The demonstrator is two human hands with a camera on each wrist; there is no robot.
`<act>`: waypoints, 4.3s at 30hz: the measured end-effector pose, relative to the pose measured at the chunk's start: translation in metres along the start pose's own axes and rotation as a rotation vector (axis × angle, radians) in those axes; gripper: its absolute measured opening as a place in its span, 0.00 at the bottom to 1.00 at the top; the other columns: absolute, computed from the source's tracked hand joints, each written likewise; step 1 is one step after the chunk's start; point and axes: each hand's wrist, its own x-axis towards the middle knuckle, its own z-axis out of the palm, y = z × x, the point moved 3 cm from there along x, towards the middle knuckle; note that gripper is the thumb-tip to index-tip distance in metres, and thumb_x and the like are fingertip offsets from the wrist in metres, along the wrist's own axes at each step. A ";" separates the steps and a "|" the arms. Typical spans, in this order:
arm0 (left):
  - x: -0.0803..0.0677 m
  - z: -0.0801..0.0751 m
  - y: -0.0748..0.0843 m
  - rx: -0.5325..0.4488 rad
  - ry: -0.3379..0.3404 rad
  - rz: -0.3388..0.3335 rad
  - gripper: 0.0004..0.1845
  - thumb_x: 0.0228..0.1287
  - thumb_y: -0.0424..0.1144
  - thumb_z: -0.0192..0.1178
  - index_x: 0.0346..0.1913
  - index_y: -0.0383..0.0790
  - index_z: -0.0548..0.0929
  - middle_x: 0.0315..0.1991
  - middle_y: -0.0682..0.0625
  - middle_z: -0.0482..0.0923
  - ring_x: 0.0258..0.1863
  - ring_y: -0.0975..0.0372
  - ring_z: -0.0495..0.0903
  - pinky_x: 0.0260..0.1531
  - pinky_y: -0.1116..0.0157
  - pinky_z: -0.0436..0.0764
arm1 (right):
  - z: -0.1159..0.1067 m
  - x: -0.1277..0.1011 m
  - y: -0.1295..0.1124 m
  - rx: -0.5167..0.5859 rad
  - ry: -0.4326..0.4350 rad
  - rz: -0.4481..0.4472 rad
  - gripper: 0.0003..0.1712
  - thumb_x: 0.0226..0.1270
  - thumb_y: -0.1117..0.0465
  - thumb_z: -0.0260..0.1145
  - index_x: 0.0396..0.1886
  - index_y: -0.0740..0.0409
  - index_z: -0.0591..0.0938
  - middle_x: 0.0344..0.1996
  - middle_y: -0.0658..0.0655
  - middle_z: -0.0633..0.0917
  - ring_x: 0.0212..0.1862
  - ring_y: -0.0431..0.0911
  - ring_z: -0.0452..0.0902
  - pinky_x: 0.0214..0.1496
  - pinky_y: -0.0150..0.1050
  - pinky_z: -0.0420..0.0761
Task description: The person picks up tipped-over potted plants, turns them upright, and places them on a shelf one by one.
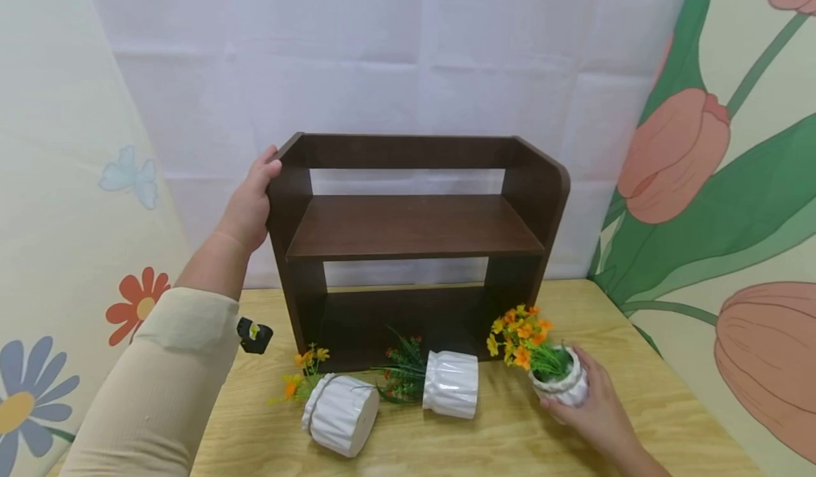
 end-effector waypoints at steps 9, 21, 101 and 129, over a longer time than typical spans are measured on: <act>-0.002 -0.001 0.001 -0.013 -0.003 -0.002 0.32 0.76 0.59 0.30 0.78 0.67 0.38 0.80 0.49 0.39 0.61 0.63 0.61 0.64 0.61 0.58 | 0.004 -0.004 0.003 0.099 0.030 0.051 0.65 0.44 0.50 0.82 0.76 0.62 0.52 0.67 0.74 0.62 0.66 0.68 0.60 0.63 0.71 0.62; -0.002 -0.001 0.001 -0.024 -0.004 -0.005 0.31 0.76 0.59 0.31 0.78 0.67 0.39 0.79 0.47 0.41 0.57 0.66 0.64 0.60 0.63 0.60 | 0.005 -0.007 0.010 0.192 0.009 0.167 0.72 0.45 0.52 0.81 0.78 0.61 0.42 0.71 0.77 0.54 0.69 0.72 0.54 0.67 0.71 0.56; -0.006 -0.003 0.004 -0.019 0.015 0.004 0.32 0.76 0.59 0.31 0.78 0.65 0.39 0.80 0.50 0.39 0.61 0.62 0.61 0.60 0.64 0.61 | 0.024 -0.001 0.027 0.448 -0.008 0.287 0.74 0.50 0.61 0.78 0.77 0.56 0.30 0.76 0.73 0.43 0.75 0.67 0.43 0.75 0.62 0.46; -0.002 0.004 0.004 0.013 0.037 0.005 0.32 0.76 0.58 0.29 0.79 0.64 0.39 0.80 0.48 0.41 0.66 0.57 0.57 0.69 0.57 0.56 | 0.018 0.005 0.027 0.391 -0.024 0.349 0.74 0.52 0.55 0.78 0.77 0.58 0.28 0.76 0.74 0.41 0.76 0.69 0.42 0.75 0.63 0.46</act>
